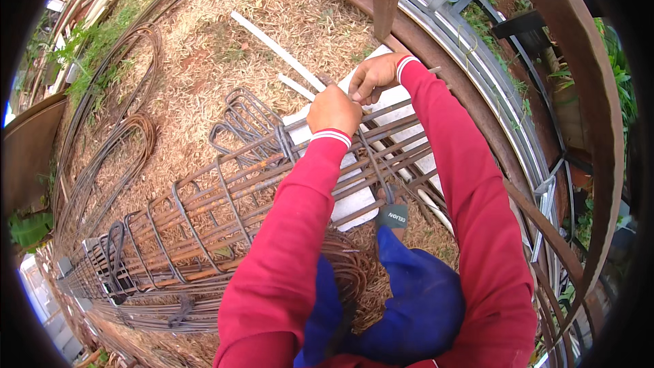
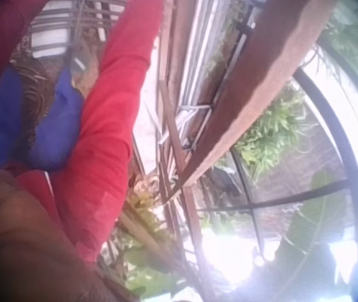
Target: The person sits on the ground and assembles a metal frame by tying intersecting bars with wire. They use pliers to twist and secure the wire at multiple junctions, progressively building the structure.
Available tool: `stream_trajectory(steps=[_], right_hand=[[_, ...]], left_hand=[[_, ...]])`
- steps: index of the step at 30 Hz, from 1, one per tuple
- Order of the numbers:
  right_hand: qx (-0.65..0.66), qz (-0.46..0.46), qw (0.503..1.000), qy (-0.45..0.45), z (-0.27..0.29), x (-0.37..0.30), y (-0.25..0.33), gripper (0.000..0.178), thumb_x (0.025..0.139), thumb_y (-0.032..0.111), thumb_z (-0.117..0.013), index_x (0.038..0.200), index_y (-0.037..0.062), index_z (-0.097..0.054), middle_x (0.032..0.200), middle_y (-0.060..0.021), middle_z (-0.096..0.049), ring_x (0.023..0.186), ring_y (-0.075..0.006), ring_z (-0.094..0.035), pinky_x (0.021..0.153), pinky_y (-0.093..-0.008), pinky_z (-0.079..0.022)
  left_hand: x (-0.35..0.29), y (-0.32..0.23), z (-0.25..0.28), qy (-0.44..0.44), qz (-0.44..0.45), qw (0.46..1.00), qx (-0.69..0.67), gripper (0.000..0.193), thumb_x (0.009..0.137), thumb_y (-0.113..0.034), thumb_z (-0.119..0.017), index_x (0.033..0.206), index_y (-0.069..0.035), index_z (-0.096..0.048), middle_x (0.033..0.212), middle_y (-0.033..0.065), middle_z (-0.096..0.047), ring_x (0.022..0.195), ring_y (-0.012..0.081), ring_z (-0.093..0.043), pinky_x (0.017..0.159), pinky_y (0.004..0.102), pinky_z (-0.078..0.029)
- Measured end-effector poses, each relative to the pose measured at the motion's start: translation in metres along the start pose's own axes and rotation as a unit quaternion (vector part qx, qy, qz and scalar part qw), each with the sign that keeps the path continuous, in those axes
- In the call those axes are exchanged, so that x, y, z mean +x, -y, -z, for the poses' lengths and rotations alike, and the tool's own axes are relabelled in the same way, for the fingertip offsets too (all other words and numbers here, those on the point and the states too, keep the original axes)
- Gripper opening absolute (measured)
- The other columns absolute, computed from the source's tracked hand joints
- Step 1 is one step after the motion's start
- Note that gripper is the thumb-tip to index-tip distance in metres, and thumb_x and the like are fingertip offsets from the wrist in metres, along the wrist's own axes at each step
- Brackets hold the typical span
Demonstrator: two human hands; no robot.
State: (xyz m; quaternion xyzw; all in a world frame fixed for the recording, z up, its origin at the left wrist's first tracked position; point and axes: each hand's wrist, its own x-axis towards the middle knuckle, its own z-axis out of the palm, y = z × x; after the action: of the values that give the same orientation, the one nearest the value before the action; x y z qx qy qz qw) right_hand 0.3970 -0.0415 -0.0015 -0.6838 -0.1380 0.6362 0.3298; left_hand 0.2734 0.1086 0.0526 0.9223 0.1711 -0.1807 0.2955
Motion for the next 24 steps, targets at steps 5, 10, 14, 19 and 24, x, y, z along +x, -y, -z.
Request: stream_trajectory(steps=[5, 10, 14, 19, 24], right_hand=[[-0.009, -0.015, 1.0, 0.001, 0.007, 0.016, -0.004, 0.022, 0.09, 0.016, -0.07, 0.109, 0.0053, -0.074, 0.094, -0.0069, -0.074, 0.079, -0.0159, -0.068, 0.074, -0.0312, -0.057], [-0.125, 0.002, 0.99, -0.066, 0.005, 0.038, 0.009, 0.019, 0.085, 0.011, -0.074, 0.104, 0.0061, -0.077, 0.083, -0.0065, -0.074, 0.072, -0.0141, -0.068, 0.065, -0.0316, -0.056], [-0.074, 0.045, 0.984, -0.156, -0.001, 0.034, 0.009, 0.015, 0.08, 0.008, -0.079, 0.092, 0.0014, -0.073, 0.079, -0.0082, -0.073, 0.067, -0.016, -0.068, 0.059, -0.0314, -0.055], [0.03, 0.108, 0.958, -0.262, -0.018, 0.023, 0.015, 0.021, 0.077, 0.004, -0.083, 0.088, -0.0008, -0.066, 0.077, -0.0092, -0.071, 0.066, -0.0179, -0.069, 0.056, -0.0341, -0.056], [-0.131, 0.207, 0.882, -0.402, -0.044, 0.0, 0.026, 0.027, 0.075, 0.0, -0.079, 0.09, 0.001, -0.056, 0.071, -0.008, -0.066, 0.07, -0.017, -0.067, 0.062, -0.0339, -0.05]], left_hand=[[-0.002, -0.001, -0.001, 0.003, -0.001, 1.0, 0.001, 0.027, 0.078, -0.023, -0.075, 0.093, -0.001, -0.075, 0.095, 0.0235, -0.073, 0.093, 0.0392, -0.072, 0.082, 0.0471, -0.058], [0.005, 0.002, -0.005, -0.013, -0.02, 1.0, 0.001, 0.039, 0.075, -0.032, -0.08, 0.091, 0.003, -0.075, 0.093, 0.0263, -0.073, 0.091, 0.0403, -0.072, 0.08, 0.0465, -0.058], [0.009, 0.01, -0.012, -0.03, -0.024, 0.999, -0.017, 0.036, 0.076, -0.031, -0.079, 0.083, 0.005, -0.074, 0.082, 0.0265, -0.072, 0.083, 0.0399, -0.073, 0.076, 0.047, -0.058], [0.018, 0.026, -0.015, 0.023, -0.013, 0.999, -0.044, 0.039, 0.077, -0.032, -0.082, 0.09, 0.005, -0.074, 0.091, 0.0281, -0.072, 0.09, 0.042, -0.072, 0.08, 0.0476, -0.057], [0.018, 0.037, -0.004, 0.087, -0.003, 0.952, -0.292, 0.022, 0.078, -0.013, -0.08, 0.075, 0.007, -0.071, 0.071, 0.0203, -0.07, 0.063, 0.0303, -0.068, 0.061, 0.041, -0.053]])
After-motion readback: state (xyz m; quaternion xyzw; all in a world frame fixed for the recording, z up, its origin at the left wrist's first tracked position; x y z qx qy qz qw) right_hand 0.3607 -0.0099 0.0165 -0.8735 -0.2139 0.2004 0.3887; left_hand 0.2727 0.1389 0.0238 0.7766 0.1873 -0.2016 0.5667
